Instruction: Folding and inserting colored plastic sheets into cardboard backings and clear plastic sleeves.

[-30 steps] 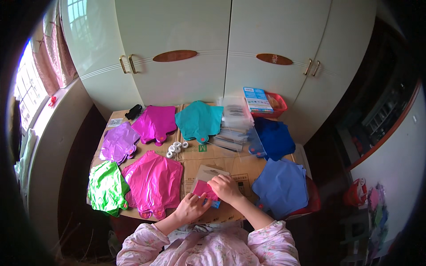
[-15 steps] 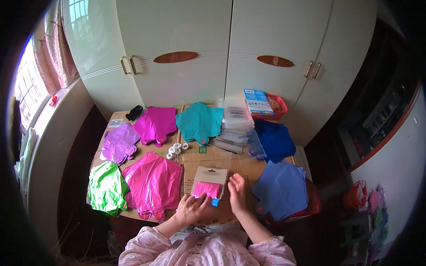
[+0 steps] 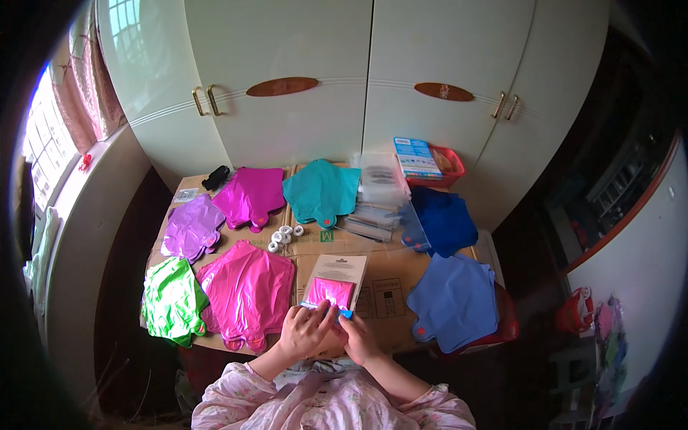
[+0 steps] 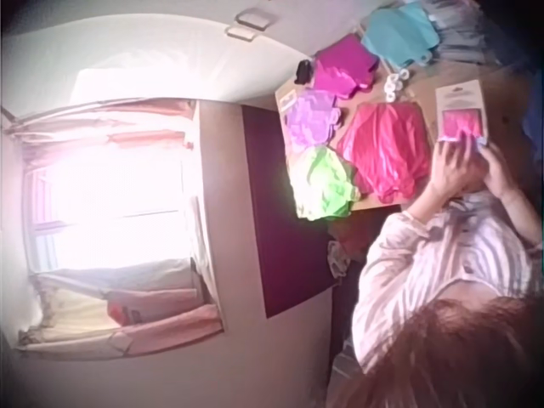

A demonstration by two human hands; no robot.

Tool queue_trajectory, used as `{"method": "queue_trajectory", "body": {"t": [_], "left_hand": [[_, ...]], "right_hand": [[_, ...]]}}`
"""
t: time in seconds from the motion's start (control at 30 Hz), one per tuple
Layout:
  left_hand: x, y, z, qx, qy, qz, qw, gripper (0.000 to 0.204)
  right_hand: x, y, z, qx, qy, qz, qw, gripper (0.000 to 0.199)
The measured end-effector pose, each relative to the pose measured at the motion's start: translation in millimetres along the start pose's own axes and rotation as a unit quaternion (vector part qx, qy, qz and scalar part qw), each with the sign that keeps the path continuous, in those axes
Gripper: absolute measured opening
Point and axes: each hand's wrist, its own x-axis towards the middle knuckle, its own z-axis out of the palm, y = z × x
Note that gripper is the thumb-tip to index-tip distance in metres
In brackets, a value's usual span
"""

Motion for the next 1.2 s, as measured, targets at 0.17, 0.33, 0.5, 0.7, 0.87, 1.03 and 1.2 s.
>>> {"method": "queue_trajectory", "body": {"t": [0.17,0.33,0.5,0.7,0.87,1.03,1.2], "left_hand": [[-0.7,1.4,-3.0,0.017,0.004,-0.014,1.0,0.047],[-1.7,0.4,-0.7,-0.035,0.011,-0.019,0.999,0.045],[-6.6,-6.2,-12.3,-0.26,0.104,-0.253,0.926,0.042],[-35.2,-19.6,19.9,-0.827,0.078,-0.423,0.362,0.02],[-28.5,-18.8,15.2,-0.807,0.12,-0.45,0.363,0.011],[-22.5,-16.4,7.8,-0.771,0.144,-0.465,0.41,0.01],[-23.5,-10.9,9.6,-0.746,0.176,-0.467,0.441,0.011]], "right_hand": [[0.9,0.9,4.0,-0.052,0.018,-0.01,0.998,0.029],[9.5,7.9,-13.3,-0.149,0.085,-0.048,0.984,0.025],[12.1,-0.1,-19.8,-0.096,0.041,-0.079,0.991,0.025],[11.5,9.4,-37.3,-0.116,-0.04,-0.072,0.99,0.027],[7.6,-5.5,-6.9,-0.118,-0.097,-0.083,0.985,0.028],[8.6,-2.7,-14.2,-0.196,-0.036,-0.092,0.976,0.023],[11.0,-2.0,-7.8,-0.222,0.03,-0.126,0.966,0.016]]}}
